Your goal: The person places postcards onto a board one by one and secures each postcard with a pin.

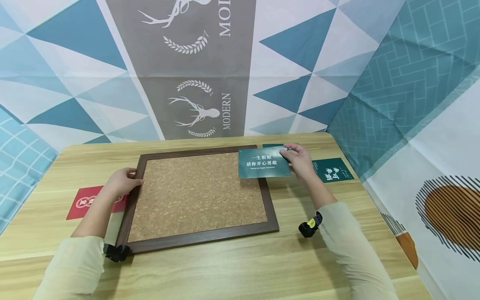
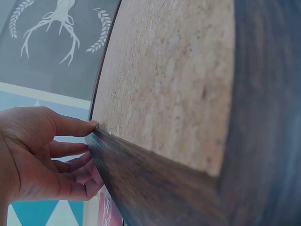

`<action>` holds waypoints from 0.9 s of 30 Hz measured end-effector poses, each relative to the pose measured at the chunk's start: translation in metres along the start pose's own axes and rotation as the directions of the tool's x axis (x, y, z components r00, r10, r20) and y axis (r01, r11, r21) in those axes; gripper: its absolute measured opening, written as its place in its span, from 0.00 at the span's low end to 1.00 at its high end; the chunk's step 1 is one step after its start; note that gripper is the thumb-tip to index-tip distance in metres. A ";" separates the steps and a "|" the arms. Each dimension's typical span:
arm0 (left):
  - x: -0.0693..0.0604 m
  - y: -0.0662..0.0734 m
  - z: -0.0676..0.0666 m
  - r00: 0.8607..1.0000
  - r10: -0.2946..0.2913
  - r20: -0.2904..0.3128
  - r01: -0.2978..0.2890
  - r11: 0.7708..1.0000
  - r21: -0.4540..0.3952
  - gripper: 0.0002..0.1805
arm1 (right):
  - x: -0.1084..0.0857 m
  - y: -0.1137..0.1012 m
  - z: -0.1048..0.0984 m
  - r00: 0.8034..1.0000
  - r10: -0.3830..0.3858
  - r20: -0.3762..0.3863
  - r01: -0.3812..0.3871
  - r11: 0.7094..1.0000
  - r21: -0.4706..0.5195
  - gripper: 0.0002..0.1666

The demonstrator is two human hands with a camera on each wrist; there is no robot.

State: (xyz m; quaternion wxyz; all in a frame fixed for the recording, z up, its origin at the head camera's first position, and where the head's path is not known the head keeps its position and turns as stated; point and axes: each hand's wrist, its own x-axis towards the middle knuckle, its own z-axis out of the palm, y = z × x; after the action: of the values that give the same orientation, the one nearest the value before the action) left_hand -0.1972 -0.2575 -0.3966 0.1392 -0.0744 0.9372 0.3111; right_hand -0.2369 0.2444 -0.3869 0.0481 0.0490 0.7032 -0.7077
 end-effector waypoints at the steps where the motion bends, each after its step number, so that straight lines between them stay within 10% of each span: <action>1: 0.000 0.000 0.000 1.000 0.001 -0.001 -0.001 1.000 0.000 0.35 | 0.001 0.000 0.002 1.000 -0.001 -0.001 0.001 1.000 -0.001 0.15; 27: -0.001 0.000 0.002 1.000 0.000 -0.028 0.000 1.000 0.008 0.34 | 0.010 0.009 0.045 0.999 0.031 -0.030 -0.032 0.999 -0.017 0.13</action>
State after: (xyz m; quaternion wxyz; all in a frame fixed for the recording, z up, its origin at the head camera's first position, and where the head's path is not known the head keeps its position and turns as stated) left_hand -0.1961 -0.2566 -0.3977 0.1264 -0.0783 0.9402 0.3063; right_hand -0.2456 0.1992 -0.3966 0.0491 0.0703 0.7089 -0.7001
